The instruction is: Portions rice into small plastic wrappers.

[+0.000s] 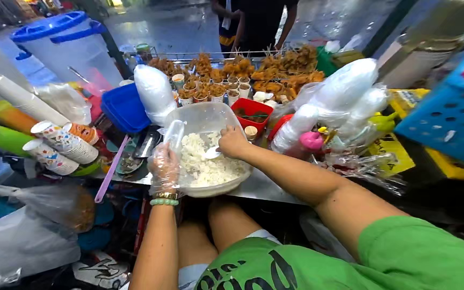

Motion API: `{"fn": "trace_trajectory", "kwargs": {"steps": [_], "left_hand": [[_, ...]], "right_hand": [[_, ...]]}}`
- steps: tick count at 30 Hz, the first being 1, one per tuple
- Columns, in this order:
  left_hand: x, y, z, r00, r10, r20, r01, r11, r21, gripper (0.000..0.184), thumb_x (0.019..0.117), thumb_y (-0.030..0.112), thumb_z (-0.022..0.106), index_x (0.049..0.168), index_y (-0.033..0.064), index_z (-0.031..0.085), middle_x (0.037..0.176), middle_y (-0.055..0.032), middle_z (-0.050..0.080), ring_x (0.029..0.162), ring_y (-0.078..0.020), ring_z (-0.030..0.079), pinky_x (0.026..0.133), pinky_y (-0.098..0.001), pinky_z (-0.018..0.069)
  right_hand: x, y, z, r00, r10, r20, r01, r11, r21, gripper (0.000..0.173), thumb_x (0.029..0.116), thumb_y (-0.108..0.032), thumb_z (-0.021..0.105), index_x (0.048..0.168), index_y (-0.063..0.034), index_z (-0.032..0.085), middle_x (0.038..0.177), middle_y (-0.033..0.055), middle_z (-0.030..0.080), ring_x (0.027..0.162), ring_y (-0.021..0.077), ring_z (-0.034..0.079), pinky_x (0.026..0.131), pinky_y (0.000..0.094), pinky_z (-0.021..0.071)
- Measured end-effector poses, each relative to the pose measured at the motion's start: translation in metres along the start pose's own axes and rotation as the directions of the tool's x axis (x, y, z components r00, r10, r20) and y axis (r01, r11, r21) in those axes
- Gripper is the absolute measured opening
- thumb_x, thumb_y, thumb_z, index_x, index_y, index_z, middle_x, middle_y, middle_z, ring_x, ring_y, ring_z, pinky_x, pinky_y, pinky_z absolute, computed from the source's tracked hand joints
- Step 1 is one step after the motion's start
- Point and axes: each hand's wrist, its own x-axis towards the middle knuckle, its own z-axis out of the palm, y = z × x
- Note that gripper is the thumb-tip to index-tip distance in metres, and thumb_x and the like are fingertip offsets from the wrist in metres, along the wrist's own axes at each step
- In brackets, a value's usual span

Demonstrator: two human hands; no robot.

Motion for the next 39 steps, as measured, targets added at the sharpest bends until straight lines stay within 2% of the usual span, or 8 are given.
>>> {"fn": "trace_trajectory", "kwargs": {"steps": [4,7,11,14,22,26,31,39], "left_hand": [[-0.001,0.007,0.006,0.985,-0.119,0.122,0.107,0.989,0.104,0.038,0.1052,0.009,0.050,0.140,-0.0005,0.059,0.142,-0.0249,0.058,0.133,-0.0416,0.054,0.114,-0.0560,0.0388],[0.000,0.000,0.007,0.984,-0.163,0.075,0.164,0.987,-0.001,0.037,0.1039,0.010,0.054,0.139,0.0014,0.061,0.139,-0.0232,0.061,0.131,-0.0403,0.057,0.113,-0.0549,0.0405],[0.002,-0.013,0.016,0.984,-0.173,0.043,0.176,0.982,-0.071,0.037,0.1040,0.013,0.054,0.139,0.0019,0.061,0.132,-0.0238,0.064,0.121,-0.0405,0.063,0.106,-0.0568,0.0476],[0.002,-0.014,0.017,0.984,-0.174,0.040,0.176,0.982,-0.072,0.037,0.1044,0.013,0.054,0.138,0.0018,0.061,0.131,-0.0229,0.065,0.119,-0.0394,0.064,0.104,-0.0564,0.0490],[0.003,-0.021,0.016,0.978,-0.196,0.075,0.203,0.974,-0.101,0.039,0.1058,0.017,0.053,0.142,0.0046,0.058,0.135,-0.0210,0.063,0.122,-0.0378,0.063,0.106,-0.0551,0.0485],[0.001,-0.019,0.016,0.982,-0.178,0.058,0.183,0.979,-0.087,0.038,0.1060,0.018,0.053,0.142,0.0050,0.059,0.135,-0.0212,0.063,0.123,-0.0384,0.062,0.106,-0.0564,0.0471],[0.001,-0.013,0.013,0.984,-0.173,0.030,0.175,0.982,-0.074,0.037,0.1061,0.016,0.051,0.138,0.0019,0.061,0.131,-0.0223,0.065,0.121,-0.0388,0.063,0.106,-0.0561,0.0471],[-0.010,-0.018,0.018,0.987,-0.159,0.010,0.160,0.986,-0.051,0.038,0.1061,0.022,0.052,0.141,0.0091,0.060,0.130,-0.0196,0.066,0.118,-0.0391,0.064,0.100,-0.0595,0.0497]], "right_hand": [[0.020,0.005,-0.010,0.973,0.090,0.213,-0.084,0.996,-0.037,0.046,0.1008,-0.035,0.066,0.108,0.0104,0.071,0.131,0.0337,0.059,0.133,0.0530,0.046,0.100,0.0733,0.0362],[0.018,0.000,-0.021,0.972,0.064,0.227,-0.063,0.998,-0.009,0.040,0.1048,-0.031,0.060,0.120,0.0048,0.067,0.120,0.0310,0.066,0.116,0.0517,0.062,0.090,0.0725,0.0461],[0.026,-0.027,-0.020,0.999,-0.036,0.030,0.037,0.999,-0.035,0.026,0.1047,-0.017,0.056,0.112,0.0036,0.070,0.106,0.0286,0.070,0.102,0.0497,0.067,0.080,0.0685,0.0496],[0.048,-0.053,-0.007,0.987,-0.161,-0.004,0.160,0.980,-0.118,0.021,0.0999,-0.001,0.054,0.114,0.0079,0.066,0.103,0.0278,0.069,0.101,0.0470,0.067,0.087,0.0648,0.0482],[0.057,-0.068,0.012,0.890,-0.342,0.303,0.402,0.901,-0.164,0.022,0.0976,-0.008,0.062,0.116,0.0010,0.068,0.105,0.0229,0.070,0.101,0.0443,0.067,0.081,0.0641,0.0504],[0.025,-0.053,0.009,0.841,-0.451,0.299,0.499,0.860,-0.108,0.026,0.0993,-0.010,0.061,0.122,-0.0048,0.072,0.102,0.0212,0.073,0.099,0.0447,0.068,0.081,0.0657,0.0492],[0.030,-0.041,-0.010,0.964,-0.197,0.180,0.226,0.962,-0.154,0.021,0.0989,-0.008,0.057,0.115,0.0002,0.068,0.102,0.0243,0.070,0.099,0.0454,0.068,0.079,0.0639,0.0485],[0.018,-0.068,0.016,0.911,-0.158,0.381,0.096,0.979,0.178,0.024,0.1007,-0.022,0.062,0.103,-0.0005,0.071,0.103,0.0216,0.070,0.100,0.0415,0.067,0.079,0.0661,0.0488]]}}
